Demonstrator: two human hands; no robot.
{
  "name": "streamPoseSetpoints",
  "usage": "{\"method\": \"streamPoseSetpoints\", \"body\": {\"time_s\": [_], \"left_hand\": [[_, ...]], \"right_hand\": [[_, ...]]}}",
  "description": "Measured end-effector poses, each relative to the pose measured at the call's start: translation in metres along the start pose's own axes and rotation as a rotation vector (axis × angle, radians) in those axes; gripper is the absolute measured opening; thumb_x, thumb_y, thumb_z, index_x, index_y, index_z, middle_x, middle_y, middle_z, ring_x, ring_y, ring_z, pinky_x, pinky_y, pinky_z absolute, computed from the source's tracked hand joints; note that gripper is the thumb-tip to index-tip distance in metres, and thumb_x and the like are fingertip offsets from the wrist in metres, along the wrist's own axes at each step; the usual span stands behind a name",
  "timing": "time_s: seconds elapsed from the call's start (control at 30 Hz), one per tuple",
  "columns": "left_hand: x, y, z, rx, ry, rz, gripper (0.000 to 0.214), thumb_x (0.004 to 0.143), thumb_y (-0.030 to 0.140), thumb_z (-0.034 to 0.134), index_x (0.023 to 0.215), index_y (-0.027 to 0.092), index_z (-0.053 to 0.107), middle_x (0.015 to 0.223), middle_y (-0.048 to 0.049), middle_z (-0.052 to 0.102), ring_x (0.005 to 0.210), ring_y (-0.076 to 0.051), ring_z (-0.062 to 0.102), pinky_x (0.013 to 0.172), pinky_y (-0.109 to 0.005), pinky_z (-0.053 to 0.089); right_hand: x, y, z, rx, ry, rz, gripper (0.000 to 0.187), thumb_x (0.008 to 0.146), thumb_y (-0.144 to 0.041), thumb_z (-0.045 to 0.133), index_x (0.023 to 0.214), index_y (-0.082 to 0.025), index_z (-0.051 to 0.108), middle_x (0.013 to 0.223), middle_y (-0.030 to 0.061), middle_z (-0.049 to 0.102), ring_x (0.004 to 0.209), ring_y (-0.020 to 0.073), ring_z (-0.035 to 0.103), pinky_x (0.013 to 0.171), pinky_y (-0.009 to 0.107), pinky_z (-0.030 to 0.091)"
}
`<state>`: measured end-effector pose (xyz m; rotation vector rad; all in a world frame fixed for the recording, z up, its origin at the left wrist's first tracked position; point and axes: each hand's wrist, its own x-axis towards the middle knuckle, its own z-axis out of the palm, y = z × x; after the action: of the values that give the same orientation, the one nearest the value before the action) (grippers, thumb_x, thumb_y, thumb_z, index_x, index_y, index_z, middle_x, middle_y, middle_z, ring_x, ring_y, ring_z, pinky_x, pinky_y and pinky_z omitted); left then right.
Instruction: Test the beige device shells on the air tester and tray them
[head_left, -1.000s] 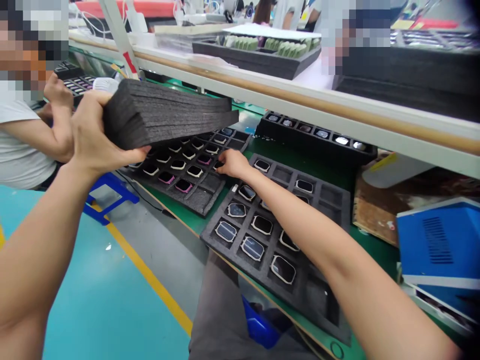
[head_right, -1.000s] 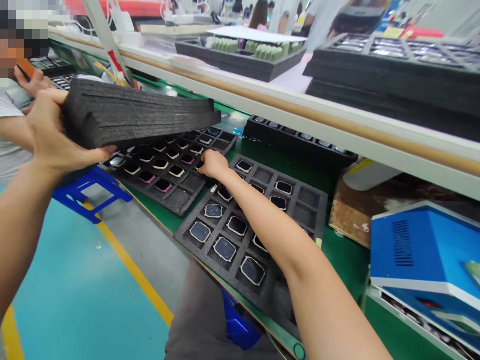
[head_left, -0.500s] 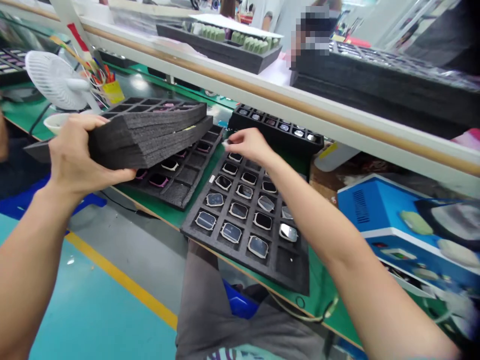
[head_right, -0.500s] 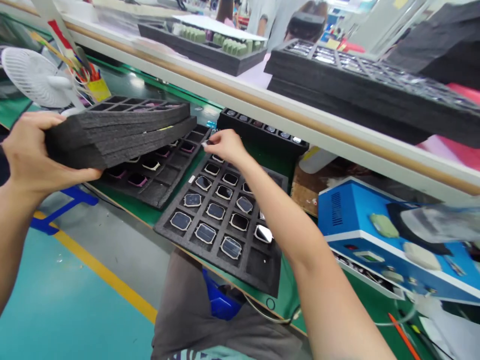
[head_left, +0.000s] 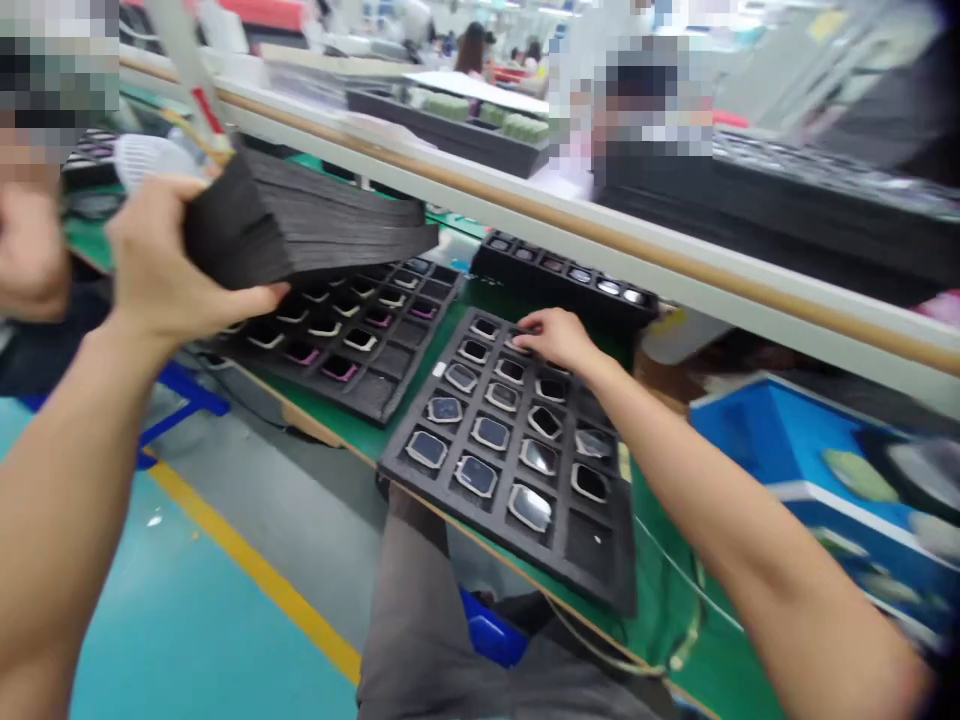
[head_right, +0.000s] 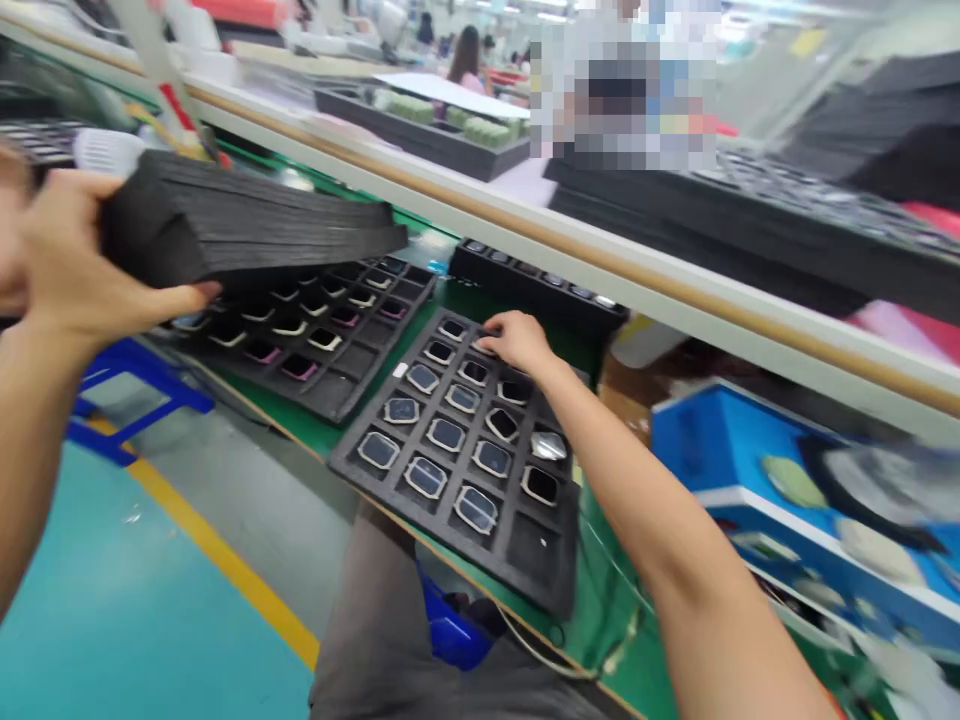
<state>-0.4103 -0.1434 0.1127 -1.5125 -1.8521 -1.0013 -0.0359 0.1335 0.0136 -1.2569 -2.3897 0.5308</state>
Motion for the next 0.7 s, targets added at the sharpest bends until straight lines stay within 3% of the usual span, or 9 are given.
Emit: {"method": "streamPoseSetpoints", "body": {"time_s": [0.07, 0.17, 0.23, 0.33, 0.4, 0.5, 0.7], "left_hand": [[0.000, 0.005, -0.005, 0.002, -0.048, 0.010, 0.088, 0.055, 0.059, 0.091, 0.122, 0.014, 0.057, 0.121, -0.0065, 0.064, 0.113, -0.026, 0.061, 0.107, -0.047, 0.048], [0.002, 0.008, -0.010, 0.024, -0.067, -0.009, 0.076, 0.059, 0.053, 0.090, 0.118, 0.018, 0.055, 0.115, -0.0028, 0.064, 0.104, -0.021, 0.059, 0.100, -0.041, 0.050], [0.004, 0.009, -0.012, 0.032, -0.063, -0.006, 0.075, 0.060, 0.052, 0.090, 0.117, 0.017, 0.056, 0.113, -0.0028, 0.064, 0.102, -0.020, 0.059, 0.099, -0.040, 0.049], [0.010, 0.012, -0.015, 0.031, -0.086, 0.006, 0.076, 0.059, 0.051, 0.091, 0.118, 0.017, 0.056, 0.116, -0.0029, 0.065, 0.105, -0.020, 0.059, 0.100, -0.039, 0.048], [0.016, 0.014, -0.016, 0.031, -0.113, 0.011, 0.075, 0.061, 0.050, 0.090, 0.119, 0.017, 0.056, 0.119, -0.0026, 0.065, 0.107, -0.019, 0.059, 0.101, -0.038, 0.047], [0.023, 0.018, -0.017, 0.046, -0.148, 0.018, 0.075, 0.063, 0.049, 0.089, 0.122, 0.014, 0.058, 0.120, -0.0042, 0.066, 0.108, -0.019, 0.059, 0.101, -0.036, 0.047], [0.034, 0.023, -0.017, 0.031, -0.172, 0.074, 0.071, 0.065, 0.050, 0.089, 0.122, 0.019, 0.061, 0.121, -0.0030, 0.069, 0.104, -0.019, 0.060, 0.096, -0.035, 0.048]], "right_hand": [[-0.002, -0.029, 0.010, -0.009, 0.011, -0.079, 0.018, 0.087, -0.019, 0.075, 0.103, -0.017, 0.083, 0.106, 0.0144, 0.082, 0.102, 0.0315, 0.076, 0.100, 0.047, 0.056], [-0.002, -0.101, 0.044, -0.002, -0.098, -0.308, 0.024, 0.094, -0.028, 0.072, 0.115, -0.023, 0.081, 0.119, 0.0095, 0.081, 0.112, 0.0294, 0.075, 0.103, 0.041, 0.056], [-0.001, -0.155, 0.074, -0.027, -0.189, -0.420, 0.026, 0.093, -0.030, 0.074, 0.117, -0.025, 0.080, 0.120, 0.0082, 0.081, 0.115, 0.0298, 0.075, 0.102, 0.038, 0.057], [0.007, -0.209, 0.111, -0.099, -0.267, -0.420, 0.026, 0.081, -0.021, 0.083, 0.107, -0.018, 0.082, 0.116, 0.0159, 0.082, 0.113, 0.0359, 0.076, 0.099, 0.041, 0.059], [0.013, -0.222, 0.125, -0.144, -0.297, -0.388, 0.030, 0.076, -0.015, 0.084, 0.106, -0.014, 0.081, 0.118, 0.0203, 0.080, 0.113, 0.0384, 0.076, 0.097, 0.043, 0.060], [0.020, -0.218, 0.131, -0.191, -0.336, -0.343, 0.031, 0.076, -0.016, 0.083, 0.107, -0.013, 0.080, 0.118, 0.0216, 0.080, 0.112, 0.0387, 0.077, 0.095, 0.044, 0.062], [0.023, -0.203, 0.128, -0.187, -0.407, -0.320, 0.038, 0.074, -0.026, 0.083, 0.111, -0.020, 0.080, 0.110, 0.0098, 0.083, 0.106, 0.0309, 0.079, 0.089, 0.034, 0.063]]}}
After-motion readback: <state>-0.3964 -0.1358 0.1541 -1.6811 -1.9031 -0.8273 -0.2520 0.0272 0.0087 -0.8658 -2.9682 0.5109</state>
